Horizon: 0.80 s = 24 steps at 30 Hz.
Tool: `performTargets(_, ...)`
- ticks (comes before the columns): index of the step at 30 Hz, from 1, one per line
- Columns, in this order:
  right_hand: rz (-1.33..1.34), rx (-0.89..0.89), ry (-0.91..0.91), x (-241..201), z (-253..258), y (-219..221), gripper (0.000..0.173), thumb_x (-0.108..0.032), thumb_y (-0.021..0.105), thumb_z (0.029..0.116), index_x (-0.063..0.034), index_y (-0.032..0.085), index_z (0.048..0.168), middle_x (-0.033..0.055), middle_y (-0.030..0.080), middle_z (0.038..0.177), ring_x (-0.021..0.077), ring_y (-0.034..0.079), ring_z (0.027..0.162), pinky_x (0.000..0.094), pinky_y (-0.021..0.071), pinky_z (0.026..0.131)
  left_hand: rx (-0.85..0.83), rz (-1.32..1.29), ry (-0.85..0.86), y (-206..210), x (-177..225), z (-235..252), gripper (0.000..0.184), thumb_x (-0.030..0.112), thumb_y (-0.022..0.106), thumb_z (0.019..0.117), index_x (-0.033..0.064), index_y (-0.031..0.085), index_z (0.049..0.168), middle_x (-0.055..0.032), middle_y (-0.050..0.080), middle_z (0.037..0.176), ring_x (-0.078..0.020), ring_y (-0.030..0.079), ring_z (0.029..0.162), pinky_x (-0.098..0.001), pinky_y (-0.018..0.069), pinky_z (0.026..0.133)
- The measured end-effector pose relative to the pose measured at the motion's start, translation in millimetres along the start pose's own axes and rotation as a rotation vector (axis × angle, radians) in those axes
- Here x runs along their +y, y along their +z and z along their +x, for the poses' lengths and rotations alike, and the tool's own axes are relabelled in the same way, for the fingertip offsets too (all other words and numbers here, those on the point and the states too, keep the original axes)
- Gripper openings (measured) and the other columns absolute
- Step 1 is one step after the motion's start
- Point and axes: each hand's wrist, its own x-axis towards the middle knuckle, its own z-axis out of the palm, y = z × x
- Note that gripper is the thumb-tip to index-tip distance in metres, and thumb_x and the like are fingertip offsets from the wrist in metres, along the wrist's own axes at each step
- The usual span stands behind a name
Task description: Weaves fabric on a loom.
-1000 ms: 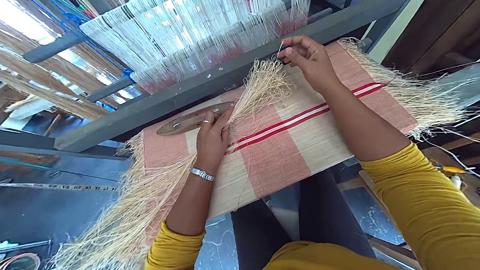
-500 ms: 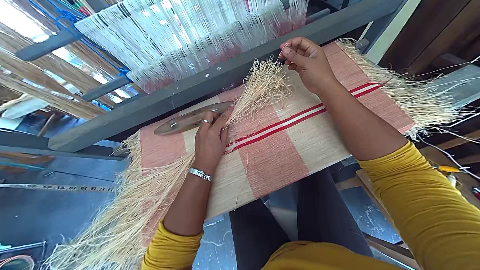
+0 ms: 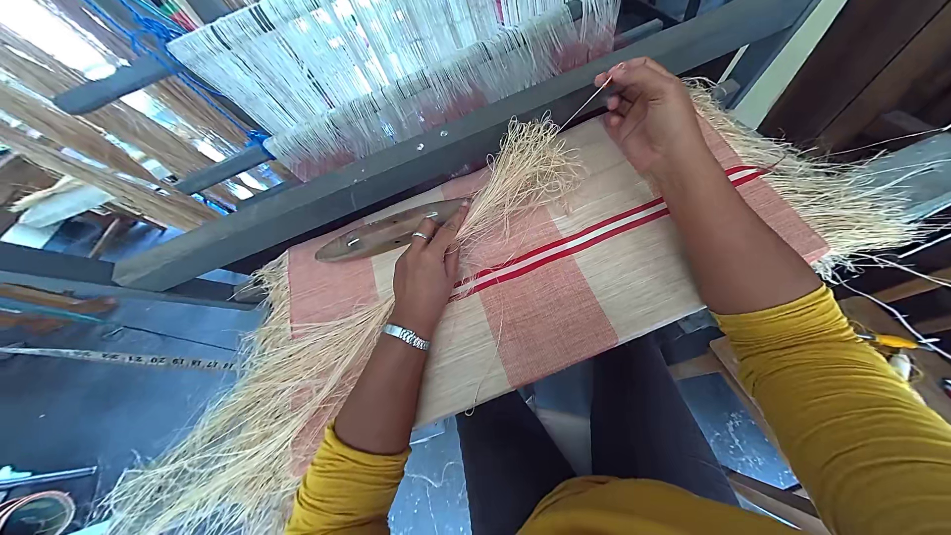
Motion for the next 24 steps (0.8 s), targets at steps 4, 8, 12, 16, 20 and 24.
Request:
performTargets(4, 0.067, 0.081, -0.019, -6, 1, -3, 0.012, -0.014, 0.045, 0.1072, -0.0108, 0.056, 0.105, 0.0046, 0.072, 0.101, 0.0073, 0.062, 0.07, 0.0204, 0.0484, 0.058, -0.005, -0.005, -0.004, 1, 2, -1, 0.05, 0.013, 0.053, 0.1049, 0.0282, 0.052, 0.152, -0.0172, 0.063, 0.122, -0.0327, 0.069, 0.094, -0.0516, 0.0589, 0.072)
performTargets(8, 0.154, 0.135, 0.028, -5, -2, -8, 0.008, -0.012, 0.045, 0.1069, -0.0085, 0.052, 0.111, 0.0073, 0.072, 0.1, 0.0097, 0.068, 0.075, 0.0207, 0.0559, 0.065, -0.074, 0.016, -0.035, -8, -4, 0, 0.068, 0.05, 0.054, 0.1036, 0.0233, 0.034, 0.162, -0.0221, 0.057, 0.134, -0.04, 0.062, 0.115, -0.059, 0.0524, 0.093)
performTargets(12, 0.177, 0.195, 0.056, -1, 1, -11, 0.005, -0.009, 0.048, 0.1048, -0.0095, 0.053, 0.106, 0.0034, 0.069, 0.094, 0.01, 0.07, 0.08, 0.0237, 0.0599, 0.076, -0.109, -0.039, -0.179, -53, -13, -23, 0.079, 0.062, 0.07, 0.0885, 0.0066, 0.052, 0.141, -0.0235, 0.058, 0.134, -0.0463, 0.053, 0.127, -0.0719, 0.04, 0.101)
performTargets(16, 0.193, 0.196, 0.039, -1, 1, -9, 0.004, -0.01, 0.05, 0.1062, -0.0106, 0.051, 0.11, 0.0009, 0.066, 0.094, 0.0091, 0.069, 0.084, 0.0237, 0.06, 0.082, -0.179, 0.101, -0.213, -79, -26, -79, 0.061, 0.055, 0.068, 0.0936, 0.0062, 0.063, 0.13, -0.0219, 0.057, 0.138, -0.0454, 0.051, 0.128, -0.07, 0.0382, 0.103)
performTargets(20, 0.185, 0.173, 0.011, -2, 0, -6, 0.004, -0.012, 0.05, 0.1071, -0.0112, 0.052, 0.111, 0.0008, 0.065, 0.093, 0.0099, 0.068, 0.085, 0.0254, 0.0592, 0.084, -0.089, 0.237, -0.132, -66, -32, -112, 0.041, 0.04, 0.043, 0.1095, 0.0074, 0.066, 0.122, -0.0182, 0.063, 0.121, -0.0403, 0.06, 0.113, -0.062, 0.0459, 0.096)
performTargets(24, 0.163, 0.202, -0.001, 2, 6, -23, 0.004, -0.013, 0.049, 0.1073, -0.012, 0.051, 0.11, 0.0002, 0.065, 0.089, 0.0101, 0.067, 0.079, 0.0262, 0.0588, 0.078, -0.104, 0.284, -0.118, -67, -49, -116, 0.04, 0.036, 0.038, 0.1117, 0.0081, 0.065, 0.123, -0.019, 0.065, 0.101, -0.04, 0.068, 0.086, -0.0557, 0.0555, 0.067)
